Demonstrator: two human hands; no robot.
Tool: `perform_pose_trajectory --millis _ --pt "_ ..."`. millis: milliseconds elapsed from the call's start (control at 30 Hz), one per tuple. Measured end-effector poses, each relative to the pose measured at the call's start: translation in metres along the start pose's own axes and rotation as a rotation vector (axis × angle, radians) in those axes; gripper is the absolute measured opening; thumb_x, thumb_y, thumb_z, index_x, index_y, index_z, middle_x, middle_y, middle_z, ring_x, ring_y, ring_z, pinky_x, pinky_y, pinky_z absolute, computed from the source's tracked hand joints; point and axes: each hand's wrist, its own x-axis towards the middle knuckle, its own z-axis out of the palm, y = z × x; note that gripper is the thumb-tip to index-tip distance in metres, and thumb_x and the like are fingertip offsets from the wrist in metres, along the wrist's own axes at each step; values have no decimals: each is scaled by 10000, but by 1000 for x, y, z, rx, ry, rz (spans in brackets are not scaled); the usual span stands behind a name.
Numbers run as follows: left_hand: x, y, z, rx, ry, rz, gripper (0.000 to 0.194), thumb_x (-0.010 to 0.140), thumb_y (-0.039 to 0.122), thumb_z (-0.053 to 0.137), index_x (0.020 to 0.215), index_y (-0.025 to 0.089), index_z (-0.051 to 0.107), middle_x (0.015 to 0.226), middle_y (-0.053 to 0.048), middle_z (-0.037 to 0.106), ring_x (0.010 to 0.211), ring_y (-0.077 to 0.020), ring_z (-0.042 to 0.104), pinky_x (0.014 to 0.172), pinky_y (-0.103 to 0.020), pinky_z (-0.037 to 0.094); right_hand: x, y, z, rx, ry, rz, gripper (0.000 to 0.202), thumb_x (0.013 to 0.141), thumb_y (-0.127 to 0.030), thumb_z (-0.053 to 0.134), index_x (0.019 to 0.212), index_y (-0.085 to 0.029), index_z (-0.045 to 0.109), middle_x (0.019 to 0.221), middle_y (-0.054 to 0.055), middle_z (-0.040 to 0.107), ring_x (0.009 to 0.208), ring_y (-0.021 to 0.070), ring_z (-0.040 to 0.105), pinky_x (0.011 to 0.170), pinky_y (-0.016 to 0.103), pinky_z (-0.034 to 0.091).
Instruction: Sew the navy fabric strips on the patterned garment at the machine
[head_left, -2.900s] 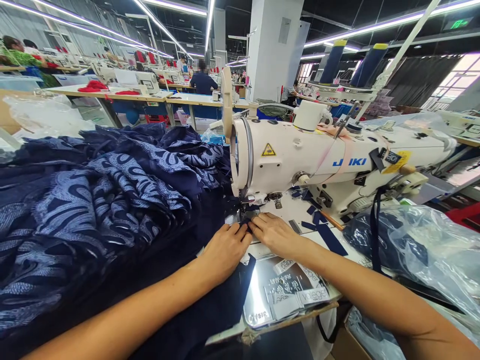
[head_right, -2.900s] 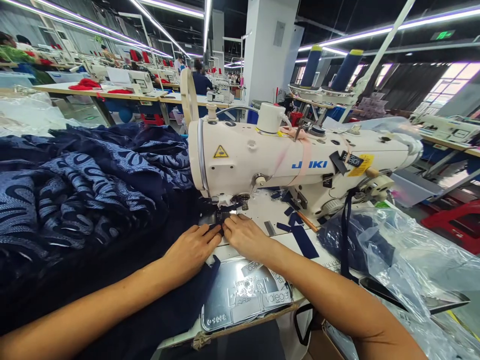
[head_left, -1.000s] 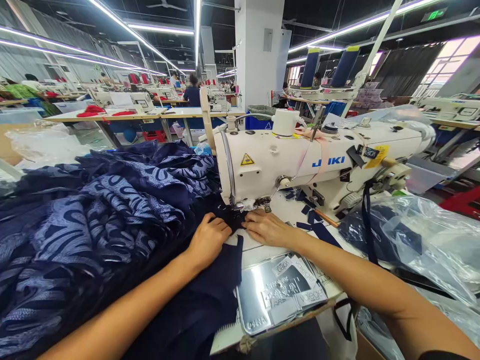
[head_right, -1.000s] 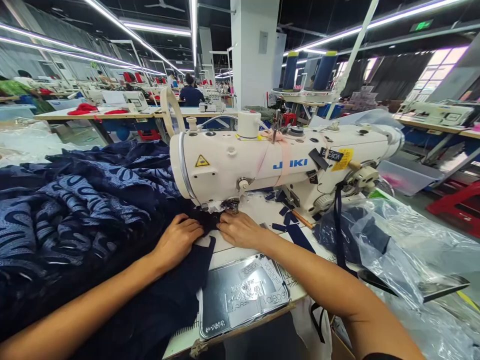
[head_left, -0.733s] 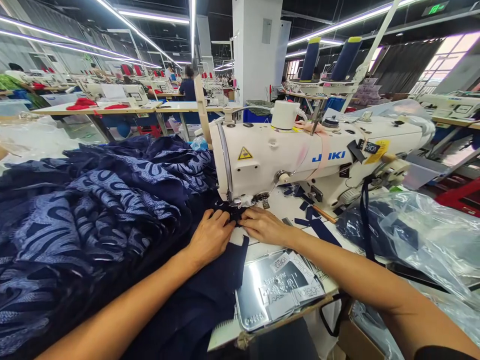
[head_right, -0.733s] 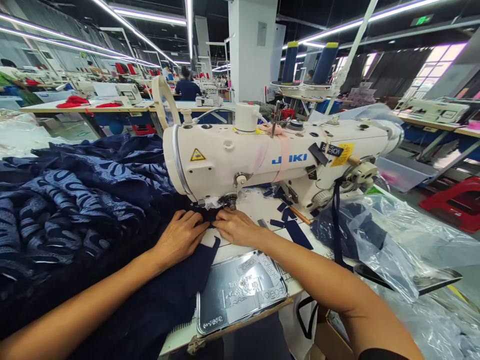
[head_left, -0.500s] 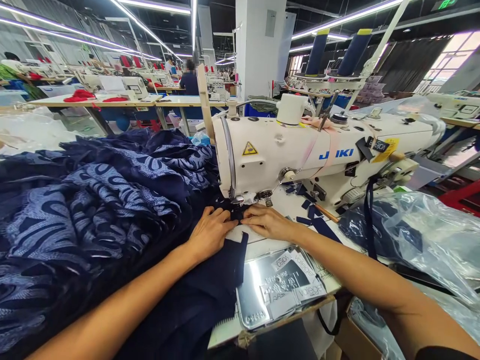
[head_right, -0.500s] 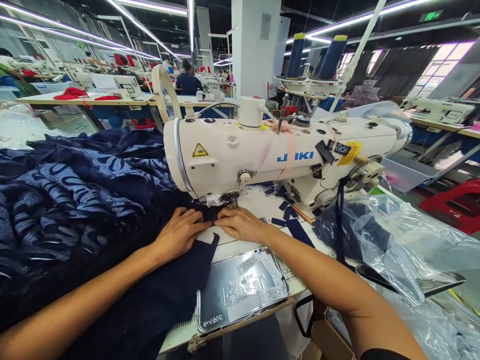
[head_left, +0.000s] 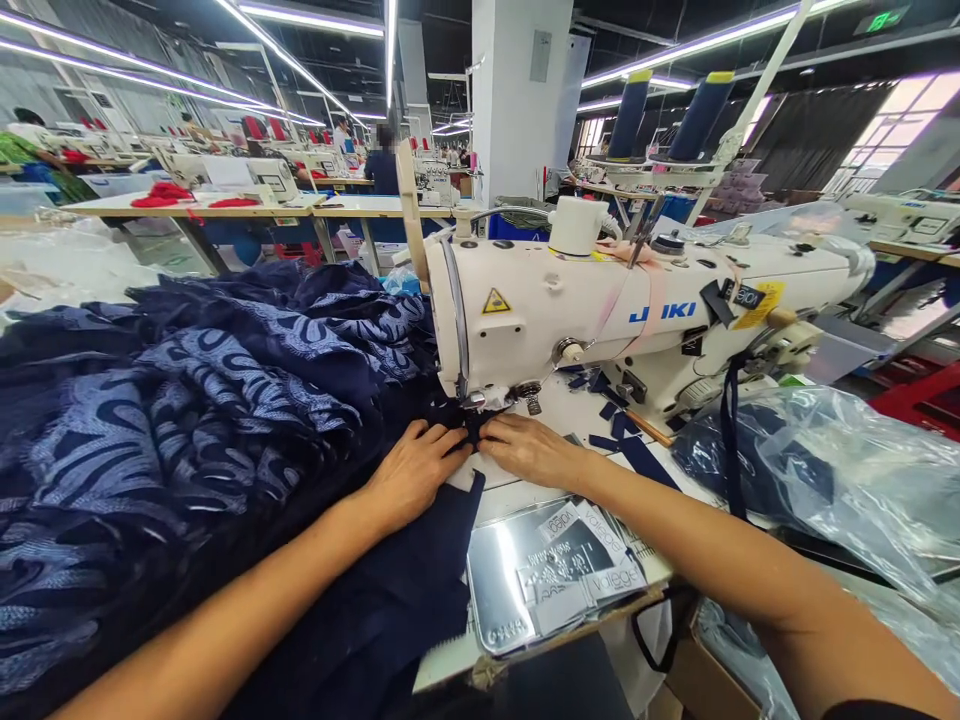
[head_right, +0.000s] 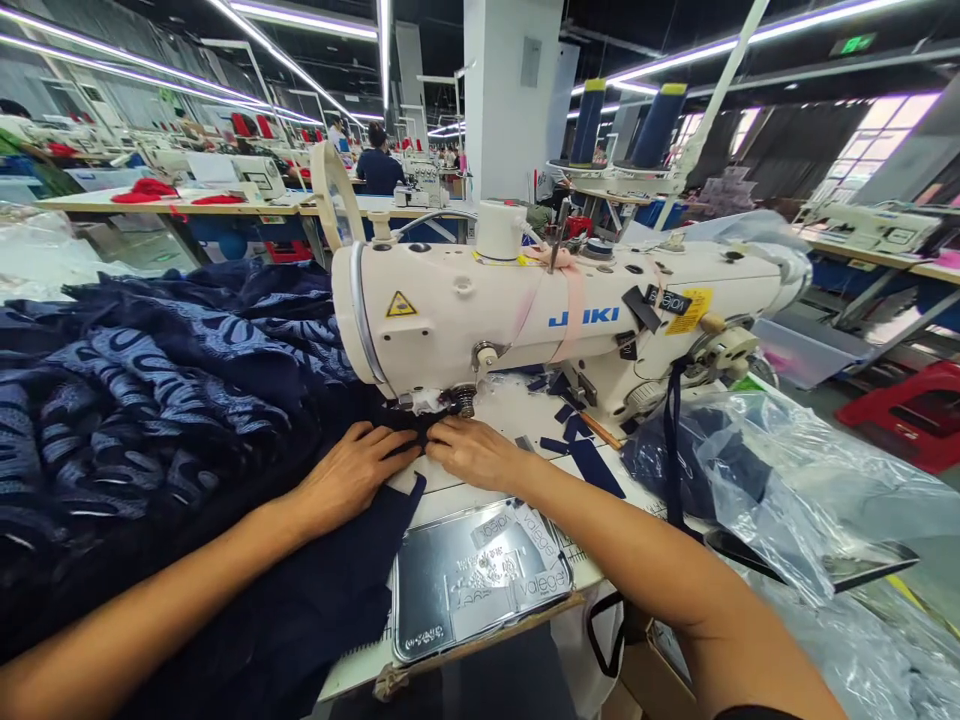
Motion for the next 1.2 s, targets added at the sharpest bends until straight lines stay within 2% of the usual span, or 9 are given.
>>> perform_pose_trajectory --millis 200,433,833,1200 --pt "-9 -1 3 -100 -6 -36 529 709 -21 401 1184 193 494 1244 -53 509 1066 -217 469 933 -431 317 -1 0 0 79 68 8 222 878 -151 377 884 -114 595 897 92 553 797 153 515 769 275 480" --pt "-6 -7 4 -162 -15 -23 552 701 -14 382 1187 221 498 1254 -43 500 1100 -229 451 945 -477 312 -3 -2 1 85 61 42 219 879 -184 385 901 -113 592 877 93 552 808 170 518 764 300 484" --pt "-2 -8 5 -190 5 -49 533 700 -18 379 1154 218 530 1235 -39 520 1084 -230 463 931 -471 308 -1 -1 0 79 38 61 242 891 -181 354 868 -120 587 900 97 551 817 159 531 767 290 489" --pt "5 -22 12 -207 55 -58 478 733 43 379 1113 266 565 1195 -26 554 1064 -222 477 916 -477 317 1 3 6 124 19 136 221 848 -247 462 982 -118 582 1011 121 565 882 183 559 794 328 485"
